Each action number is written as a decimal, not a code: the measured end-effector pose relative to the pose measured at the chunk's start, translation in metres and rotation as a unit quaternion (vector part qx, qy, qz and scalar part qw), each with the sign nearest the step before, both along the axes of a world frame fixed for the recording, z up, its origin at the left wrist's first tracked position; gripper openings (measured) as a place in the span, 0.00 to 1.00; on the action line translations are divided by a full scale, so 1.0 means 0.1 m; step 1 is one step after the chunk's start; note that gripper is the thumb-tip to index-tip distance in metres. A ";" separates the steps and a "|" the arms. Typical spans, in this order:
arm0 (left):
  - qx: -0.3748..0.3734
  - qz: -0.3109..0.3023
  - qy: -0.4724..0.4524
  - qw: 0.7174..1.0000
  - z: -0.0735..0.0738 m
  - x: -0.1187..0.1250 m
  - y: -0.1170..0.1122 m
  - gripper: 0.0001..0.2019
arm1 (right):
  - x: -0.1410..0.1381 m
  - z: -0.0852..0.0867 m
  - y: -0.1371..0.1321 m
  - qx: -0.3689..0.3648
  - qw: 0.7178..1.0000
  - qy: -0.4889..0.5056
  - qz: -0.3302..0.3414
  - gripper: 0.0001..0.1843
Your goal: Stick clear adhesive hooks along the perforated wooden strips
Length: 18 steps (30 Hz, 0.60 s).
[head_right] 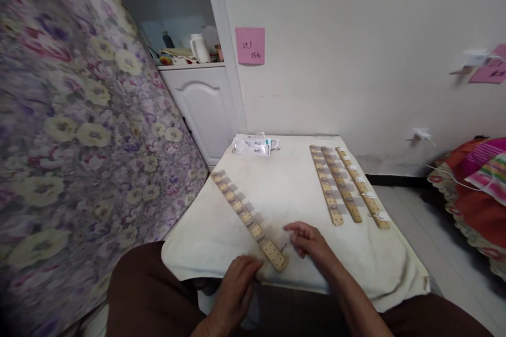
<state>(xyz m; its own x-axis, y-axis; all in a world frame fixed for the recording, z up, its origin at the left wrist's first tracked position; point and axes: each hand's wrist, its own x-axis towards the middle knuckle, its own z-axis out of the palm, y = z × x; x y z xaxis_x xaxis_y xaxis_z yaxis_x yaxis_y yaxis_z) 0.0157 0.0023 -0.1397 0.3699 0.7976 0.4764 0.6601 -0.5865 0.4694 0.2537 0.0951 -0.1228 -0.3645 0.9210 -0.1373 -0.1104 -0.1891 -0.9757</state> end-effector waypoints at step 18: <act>-0.055 -0.027 -0.032 0.998 -0.03 0.14 -0.03 0.29 | -0.24 -0.08 -0.16 0.021 0.994 -0.102 0.034 0.17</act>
<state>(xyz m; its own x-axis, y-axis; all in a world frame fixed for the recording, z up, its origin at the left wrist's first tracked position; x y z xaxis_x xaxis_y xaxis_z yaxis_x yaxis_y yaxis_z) 0.0301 -0.0003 -0.1425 0.3856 0.8262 0.4107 0.5947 -0.5629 0.5740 0.2299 0.0794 -0.1308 -0.3937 0.9019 -0.1775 0.1025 -0.1488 -0.9835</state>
